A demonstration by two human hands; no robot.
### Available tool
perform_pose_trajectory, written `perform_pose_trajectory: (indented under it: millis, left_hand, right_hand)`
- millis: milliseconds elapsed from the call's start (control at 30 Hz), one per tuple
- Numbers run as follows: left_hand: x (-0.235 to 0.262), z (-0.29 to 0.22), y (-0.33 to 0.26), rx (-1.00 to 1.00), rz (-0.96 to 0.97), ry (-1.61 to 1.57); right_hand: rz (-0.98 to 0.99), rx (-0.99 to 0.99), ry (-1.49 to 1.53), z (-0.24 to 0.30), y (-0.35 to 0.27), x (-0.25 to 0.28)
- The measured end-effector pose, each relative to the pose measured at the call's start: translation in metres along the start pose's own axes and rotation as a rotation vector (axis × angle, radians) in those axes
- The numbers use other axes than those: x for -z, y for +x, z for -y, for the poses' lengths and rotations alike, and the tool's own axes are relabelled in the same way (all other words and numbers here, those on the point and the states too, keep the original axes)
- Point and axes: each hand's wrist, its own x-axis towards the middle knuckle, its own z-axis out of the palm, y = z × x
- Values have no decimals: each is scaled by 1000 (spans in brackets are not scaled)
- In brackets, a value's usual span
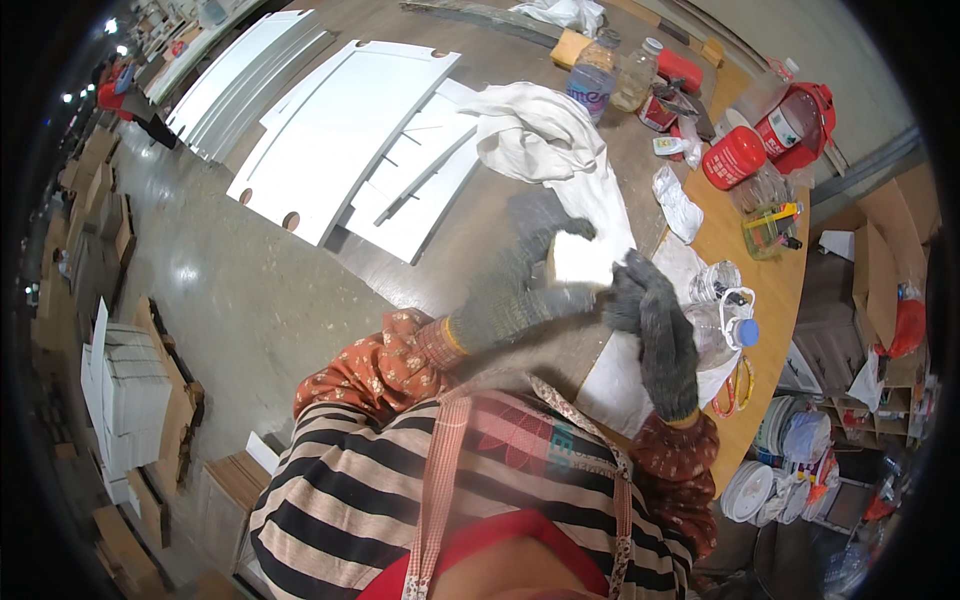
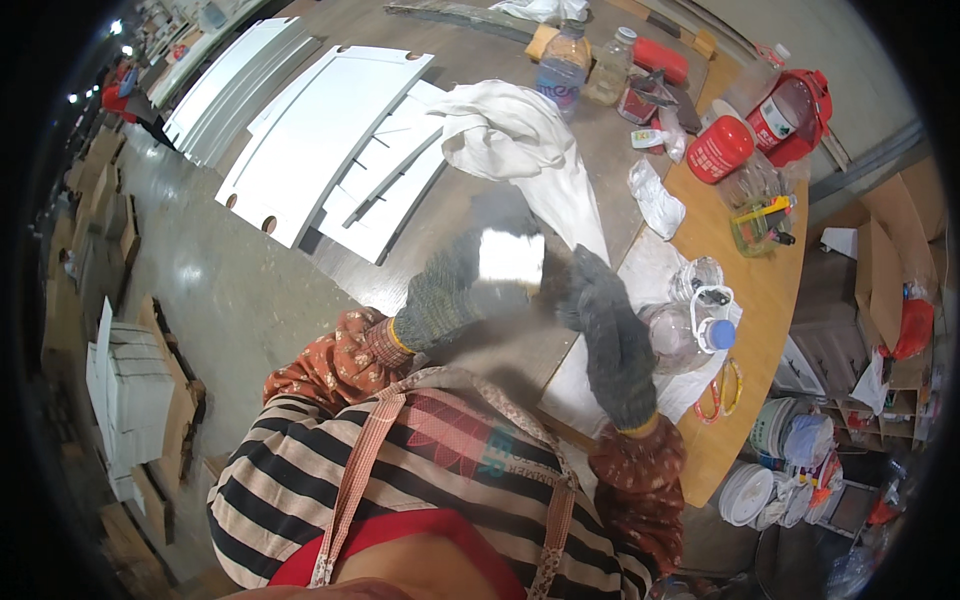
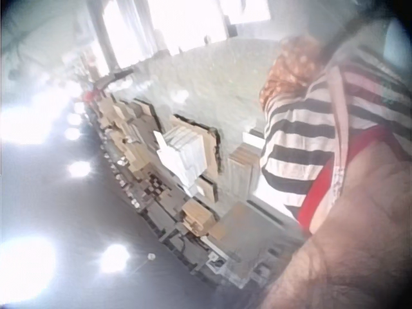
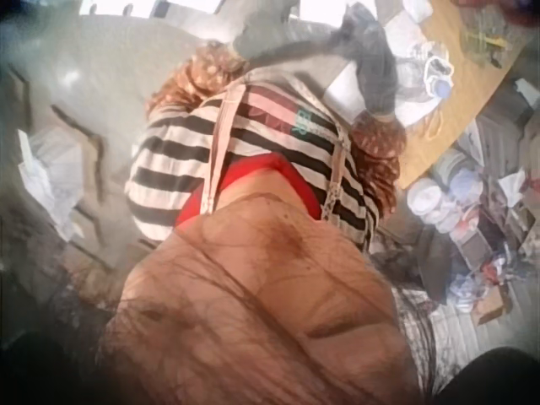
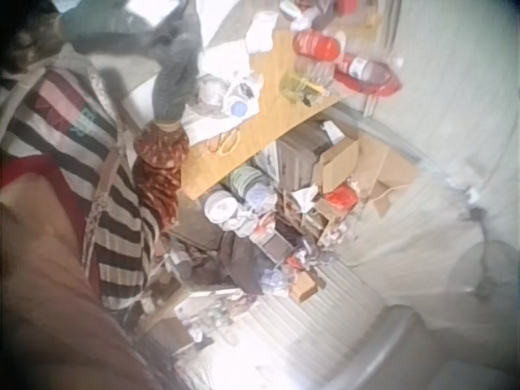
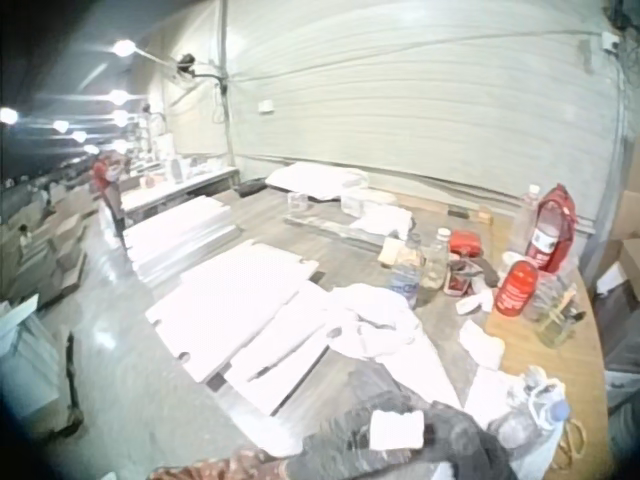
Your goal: The person applies a white substance to wooden panels using a small handheld applicator and a block, wipes the surfaces with a cloth, and then moves the panels.
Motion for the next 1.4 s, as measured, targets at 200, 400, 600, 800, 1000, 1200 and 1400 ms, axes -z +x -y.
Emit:
perform_pose_trajectory:
  millis: [200, 400, 600, 800, 1000, 1200, 1400]
  left_hand:
    - [40, 34, -9, -317, 314, 140]
    - [98, 48, -10, -214, 137, 128]
    - [186, 38, -52, -50, -307, 82]
    - [289, 101, -109, 332, -941, -391]
    - [317, 125, -94, 398, -837, -592]
    - [327, 141, -93, 248, -599, -607]
    - [313, 137, -82, 394, -525, -474]
  right_hand:
    - [373, -330, 516, -49, 12, -26]
    - [334, 486, -331, -45, 54, -81]
    - [154, -463, 987, 4, 110, -144]
    - [79, -350, 1086, -9, 153, -158]
    - [153, -392, 1206, -13, 172, -204]
    - [64, -297, 796, 23, 181, -249]
    - [-2, -168, 571, 22, 185, -265]
